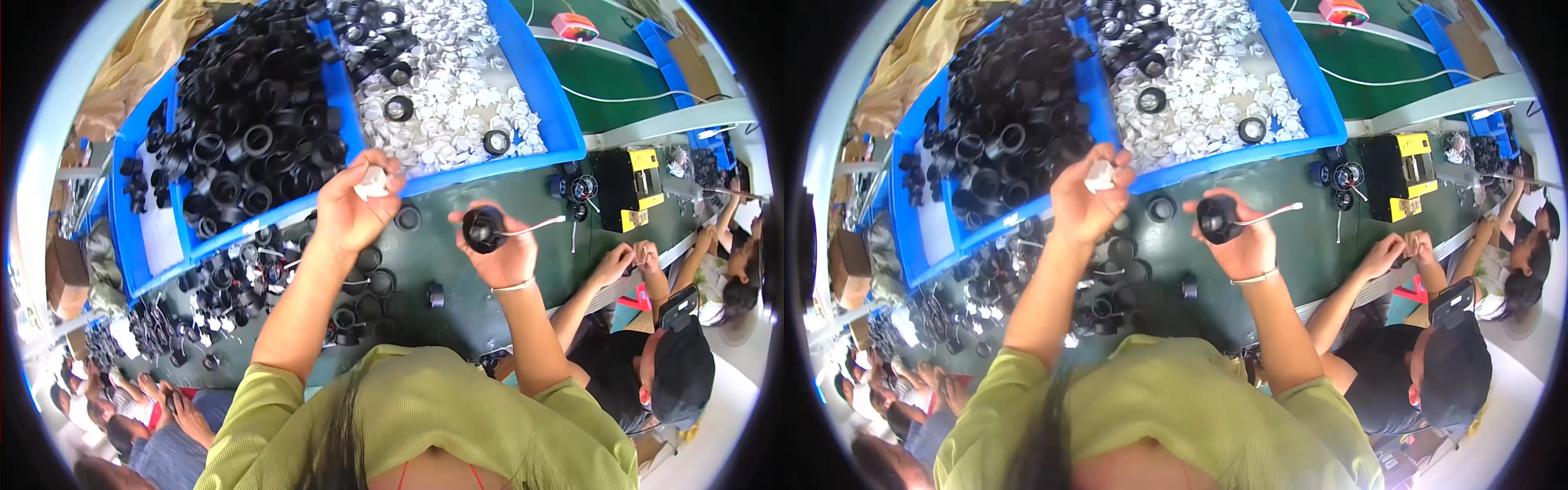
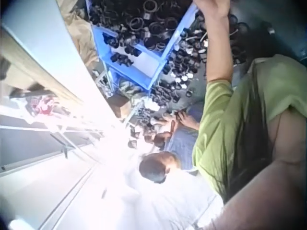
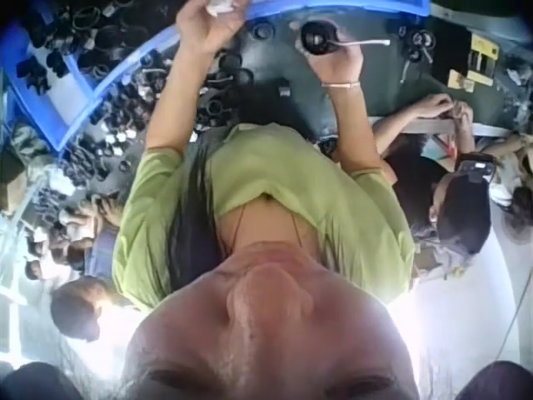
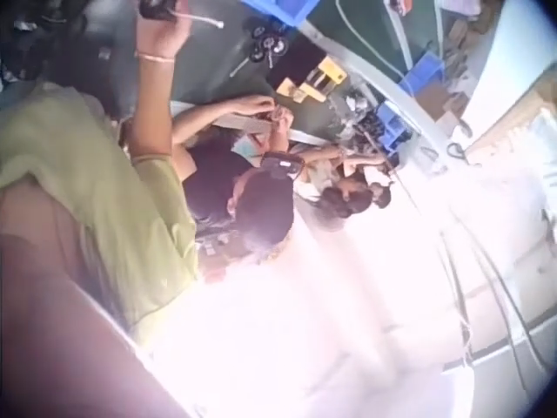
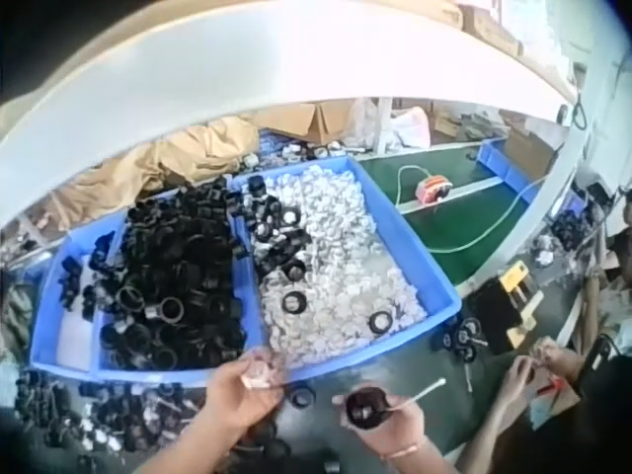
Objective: The person assembles small electronic components by hand, taking wires and other components from blue bins and a cardboard box and fitting them into plastic housings.
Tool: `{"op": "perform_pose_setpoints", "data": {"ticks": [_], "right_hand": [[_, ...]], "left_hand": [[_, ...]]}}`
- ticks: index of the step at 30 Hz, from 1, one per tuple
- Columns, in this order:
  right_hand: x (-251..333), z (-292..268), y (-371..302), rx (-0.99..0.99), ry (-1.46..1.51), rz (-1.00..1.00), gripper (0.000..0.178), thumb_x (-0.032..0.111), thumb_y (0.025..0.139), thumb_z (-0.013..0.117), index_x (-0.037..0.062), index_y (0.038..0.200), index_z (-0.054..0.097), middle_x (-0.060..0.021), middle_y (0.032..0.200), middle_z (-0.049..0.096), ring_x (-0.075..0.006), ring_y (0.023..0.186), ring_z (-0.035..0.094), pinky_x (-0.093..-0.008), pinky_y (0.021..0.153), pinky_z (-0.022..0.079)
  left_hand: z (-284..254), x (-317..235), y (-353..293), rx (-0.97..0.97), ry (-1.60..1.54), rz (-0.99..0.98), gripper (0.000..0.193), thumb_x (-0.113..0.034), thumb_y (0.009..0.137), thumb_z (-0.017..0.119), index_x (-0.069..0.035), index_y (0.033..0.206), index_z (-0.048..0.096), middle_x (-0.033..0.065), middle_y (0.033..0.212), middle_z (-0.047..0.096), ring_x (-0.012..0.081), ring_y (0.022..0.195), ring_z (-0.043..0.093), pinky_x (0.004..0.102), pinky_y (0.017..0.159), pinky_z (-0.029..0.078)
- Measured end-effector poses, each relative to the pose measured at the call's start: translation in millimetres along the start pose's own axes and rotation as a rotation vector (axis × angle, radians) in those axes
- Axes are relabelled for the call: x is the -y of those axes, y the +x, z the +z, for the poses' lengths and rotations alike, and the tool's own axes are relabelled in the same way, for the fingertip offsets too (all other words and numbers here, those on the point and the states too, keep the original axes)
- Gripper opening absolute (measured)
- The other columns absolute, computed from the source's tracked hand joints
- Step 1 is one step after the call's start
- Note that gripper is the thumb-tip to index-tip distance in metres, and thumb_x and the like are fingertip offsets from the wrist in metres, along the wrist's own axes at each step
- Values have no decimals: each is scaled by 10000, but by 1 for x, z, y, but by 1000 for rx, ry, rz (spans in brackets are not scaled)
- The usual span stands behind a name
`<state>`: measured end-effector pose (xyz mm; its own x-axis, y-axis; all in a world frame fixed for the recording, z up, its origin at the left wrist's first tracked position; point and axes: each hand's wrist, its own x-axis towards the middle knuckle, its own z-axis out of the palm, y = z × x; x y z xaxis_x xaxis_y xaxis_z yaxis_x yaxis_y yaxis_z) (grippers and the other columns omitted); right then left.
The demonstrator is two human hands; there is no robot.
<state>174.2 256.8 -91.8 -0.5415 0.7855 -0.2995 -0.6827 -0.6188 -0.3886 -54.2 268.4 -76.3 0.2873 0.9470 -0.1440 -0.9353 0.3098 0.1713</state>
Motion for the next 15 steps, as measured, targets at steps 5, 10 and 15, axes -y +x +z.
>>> {"op": "perform_pose_setpoints", "data": {"ticks": [5, 10, 15], "right_hand": [[0, 87, -13, 195, -297, -270, 503, 365, 712, 504, -26, 1028, 477, -202, 977, 528, -279, 768, 536, -351, 697, 432], [-39, 117, -36, 213, -1065, -762, 332, 281, 844, 423, -25, 929, 519, -136, 916, 538, -222, 844, 509, -315, 780, 394], [-56, 123, -54, 267, -1201, -927, 298, 232, 833, 424, -32, 937, 515, -166, 929, 525, -258, 853, 497, -345, 772, 394]], "left_hand": [[43, 40, -50, -264, 118, 72, 313, -371, 835, 457, -72, 786, 535, 55, 717, 529, 199, 704, 507, 297, 553, 398], [70, 65, -91, -149, 57, 158, 298, -349, 869, 422, -99, 745, 524, 42, 817, 568, 182, 819, 525, 322, 748, 399], [79, 78, -125, -112, 2, 259, 280, -308, 874, 406, -61, 885, 538, 76, 981, 557, 189, 930, 511, 321, 817, 383]]}}
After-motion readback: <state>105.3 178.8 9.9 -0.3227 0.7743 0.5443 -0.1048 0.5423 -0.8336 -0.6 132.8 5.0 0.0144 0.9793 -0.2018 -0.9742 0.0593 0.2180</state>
